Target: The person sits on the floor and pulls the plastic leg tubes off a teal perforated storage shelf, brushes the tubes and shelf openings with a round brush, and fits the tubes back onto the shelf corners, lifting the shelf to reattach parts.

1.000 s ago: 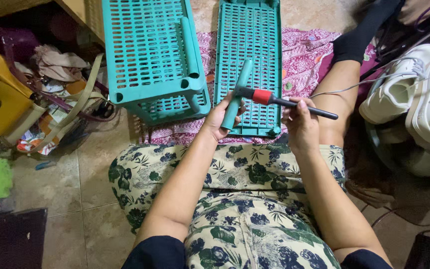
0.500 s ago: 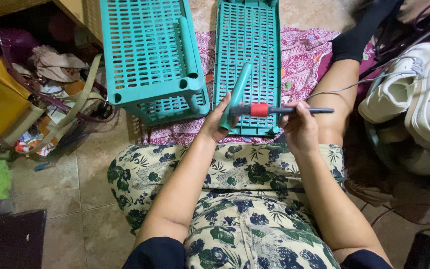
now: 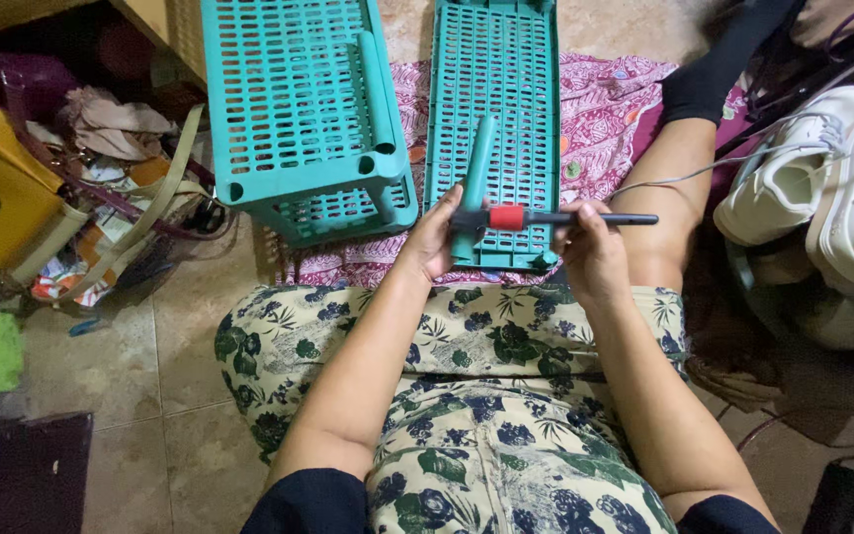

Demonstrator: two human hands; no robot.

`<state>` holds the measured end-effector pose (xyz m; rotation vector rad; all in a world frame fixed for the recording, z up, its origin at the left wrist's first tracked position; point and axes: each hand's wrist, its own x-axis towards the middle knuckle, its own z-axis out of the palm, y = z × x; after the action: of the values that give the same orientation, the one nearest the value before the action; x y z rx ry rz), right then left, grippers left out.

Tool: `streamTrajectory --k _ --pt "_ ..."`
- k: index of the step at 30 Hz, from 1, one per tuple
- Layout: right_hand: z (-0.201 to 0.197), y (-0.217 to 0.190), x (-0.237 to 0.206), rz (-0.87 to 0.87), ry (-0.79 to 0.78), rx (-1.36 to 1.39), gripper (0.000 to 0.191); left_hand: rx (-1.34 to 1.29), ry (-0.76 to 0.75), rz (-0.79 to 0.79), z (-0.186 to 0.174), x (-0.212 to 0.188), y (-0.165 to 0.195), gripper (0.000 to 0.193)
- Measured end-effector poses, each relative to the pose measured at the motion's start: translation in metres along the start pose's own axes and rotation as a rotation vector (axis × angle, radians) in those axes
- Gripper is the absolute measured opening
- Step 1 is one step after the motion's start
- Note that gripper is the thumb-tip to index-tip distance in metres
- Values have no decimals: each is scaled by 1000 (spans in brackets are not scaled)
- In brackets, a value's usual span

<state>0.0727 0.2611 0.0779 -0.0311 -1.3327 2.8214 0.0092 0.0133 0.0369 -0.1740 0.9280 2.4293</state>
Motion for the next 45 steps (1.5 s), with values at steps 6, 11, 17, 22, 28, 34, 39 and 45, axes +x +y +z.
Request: streamTrajectory --k 6,11,17,22,28,34,39,45 --pt "7 -5 -2 -39 -21 -40 22 -16 -90 -42 7 -4 6 53" --pt "13 -8 0 -56 39 -83 20 -9 -81 -104 -3 1 3 57" --pt "-12 -11 26 -469 111 -546 19 15 0 -81 -26 8 -6 45" --pt "-58 3 76 132 315 -526 18 134 181 -1 -40 13 -14 37" --pt "-91 29 61 -357 -51 -2262 37 270 139 98 -57 20 -27 39" --pt "-73 27 52 -184 -83 -2437 37 491 178 335 -66 22 -32 42" --pt "8 34 54 -178 -251 -1248 47 851 45 712 -63 16 -26 51" --pt "72 59 34 -210 -333 -1245 40 1006 102 713 -57 -4 -26 54"
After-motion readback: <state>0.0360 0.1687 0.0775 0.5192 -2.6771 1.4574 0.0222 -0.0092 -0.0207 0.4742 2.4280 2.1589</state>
